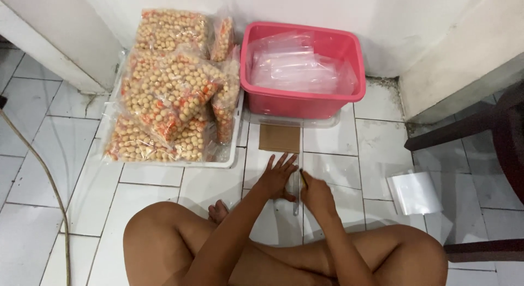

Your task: The person is sitting on the floor using a ruler and a utility knife to measure and cut strips of plastic film.

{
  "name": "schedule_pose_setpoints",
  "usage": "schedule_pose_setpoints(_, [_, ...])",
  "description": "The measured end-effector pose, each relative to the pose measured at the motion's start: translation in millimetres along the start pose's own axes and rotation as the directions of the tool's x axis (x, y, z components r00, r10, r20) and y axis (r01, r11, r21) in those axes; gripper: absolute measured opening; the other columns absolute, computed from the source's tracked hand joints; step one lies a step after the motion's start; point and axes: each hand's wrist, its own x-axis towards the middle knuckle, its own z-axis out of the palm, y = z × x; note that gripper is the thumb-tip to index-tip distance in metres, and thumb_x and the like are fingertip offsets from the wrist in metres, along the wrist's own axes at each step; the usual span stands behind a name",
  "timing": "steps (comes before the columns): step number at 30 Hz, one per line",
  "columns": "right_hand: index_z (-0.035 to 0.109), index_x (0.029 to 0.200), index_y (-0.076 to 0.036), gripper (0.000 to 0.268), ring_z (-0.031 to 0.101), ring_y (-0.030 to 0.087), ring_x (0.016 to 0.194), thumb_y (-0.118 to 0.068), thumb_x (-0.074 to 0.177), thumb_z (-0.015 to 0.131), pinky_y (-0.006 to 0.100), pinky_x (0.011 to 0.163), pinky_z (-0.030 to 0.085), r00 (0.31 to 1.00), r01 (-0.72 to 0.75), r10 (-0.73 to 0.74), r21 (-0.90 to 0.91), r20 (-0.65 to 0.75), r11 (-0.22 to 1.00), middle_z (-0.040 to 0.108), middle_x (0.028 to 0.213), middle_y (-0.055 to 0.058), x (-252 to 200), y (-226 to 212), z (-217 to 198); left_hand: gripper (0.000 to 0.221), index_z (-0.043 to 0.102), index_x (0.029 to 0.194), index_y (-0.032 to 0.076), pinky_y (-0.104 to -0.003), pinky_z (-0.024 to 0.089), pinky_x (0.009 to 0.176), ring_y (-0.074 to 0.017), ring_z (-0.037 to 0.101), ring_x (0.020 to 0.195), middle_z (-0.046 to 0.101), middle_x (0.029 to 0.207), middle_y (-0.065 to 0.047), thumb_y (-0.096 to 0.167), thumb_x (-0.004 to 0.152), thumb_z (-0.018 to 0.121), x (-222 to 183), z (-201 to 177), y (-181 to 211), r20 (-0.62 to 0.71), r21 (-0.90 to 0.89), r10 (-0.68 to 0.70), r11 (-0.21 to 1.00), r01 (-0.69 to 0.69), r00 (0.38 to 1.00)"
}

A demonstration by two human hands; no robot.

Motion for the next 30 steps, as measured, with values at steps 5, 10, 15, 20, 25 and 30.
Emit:
schedule_pose_setpoints(5, [0.055, 0.148, -0.008, 0.057, 0.075, 0.035, 0.102, -0.011, 0.091, 0.053, 0.045, 0.078, 0.065, 0.995, -0.056, 0.059, -0.031, 0.086, 0.998, 0.071, 0.124, 0.026, -42.9, 15.5, 5.2, 0.115, 0.027, 0.160, 0.014, -0.058, -0.008, 0.128, -0.0293, -0.002, 0.159, 0.002, 0.174, -0.003, 0.078, 0.071, 0.065, -1.2, -2.2, 0.8, -0.019, -0.036, 0.013, 0.999, -0.013, 1.000])
schedule_pose_setpoints(10, [0.058, 0.144, -0.007, 0.055, 0.075, 0.037, 0.101, -0.013, 0.090, 0.058, 0.046, 0.075, 0.066, 0.992, -0.005, 0.013, -0.065, 0.128, 0.998, 0.071, 0.121, 0.028, -51.8, 14.2, -2.8, 0.113, 0.028, 0.157, 0.014, -0.058, -0.007, 0.128, -0.0306, 0.000, 0.159, 0.005, 0.174, -0.004, 0.075, 0.072, 0.068, 1.4, 0.0, -2.6, -0.053, -0.073, 0.022, 0.997, -0.026, 0.998])
schedule_pose_setpoints(15, [0.061, 0.142, -0.009, 0.048, 0.074, 0.027, 0.069, -0.015, 0.095, 0.054, 0.041, 0.063, 0.064, 0.998, -0.045, 0.044, 0.019, 0.050, 0.999, 0.075, 0.095, 0.025, -41.4, 3.7, -26.2, 0.108, 0.033, 0.152, 0.014, -0.058, -0.005, 0.128, -0.0308, 0.002, 0.159, 0.008, 0.173, -0.004, 0.072, 0.070, 0.072, -7.2, -12.8, 1.5, -0.035, -0.130, 0.033, 0.991, -0.037, 0.999])
schedule_pose_setpoints(20, [0.053, 0.146, 0.002, 0.048, 0.068, 0.027, 0.064, -0.007, 0.099, 0.048, 0.040, 0.059, 0.060, 0.997, 0.030, -0.021, 0.123, -0.069, 0.992, 0.072, 0.090, 0.028, 7.0, 4.8, -22.5, 0.108, 0.035, 0.150, 0.014, -0.058, -0.004, 0.128, -0.0312, 0.003, 0.159, 0.009, 0.173, -0.005, 0.073, 0.068, 0.073, -7.5, -14.0, 3.4, -0.040, -0.110, 0.033, 0.993, -0.038, 0.999])
schedule_pose_setpoints(25, [0.052, 0.148, -0.001, 0.048, 0.069, 0.026, 0.067, -0.007, 0.101, 0.049, 0.039, 0.060, 0.061, 0.989, 0.071, -0.047, 0.168, -0.139, 0.983, 0.072, 0.092, 0.026, 38.4, 6.6, -13.2, 0.108, 0.036, 0.149, 0.015, -0.058, -0.005, 0.128, -0.0305, 0.002, 0.159, 0.008, 0.173, -0.004, 0.074, 0.067, 0.073, -7.2, -14.9, 2.6, -0.033, -0.108, 0.029, 0.994, -0.033, 0.999])
schedule_pose_setpoints(30, [0.054, 0.147, 0.000, 0.050, 0.074, 0.037, 0.099, -0.003, 0.097, 0.050, 0.047, 0.079, 0.063, 0.990, 0.061, -0.060, 0.011, -0.124, 0.998, 0.072, 0.117, 0.030, 20.0, -11.5, -15.9, 0.102, 0.039, 0.146, 0.015, -0.059, -0.003, 0.128, -0.0304, 0.003, 0.159, 0.009, 0.173, -0.004, 0.070, 0.068, 0.075, -6.6, -13.5, 3.7, -0.054, -0.116, 0.018, 0.993, -0.024, 0.998])
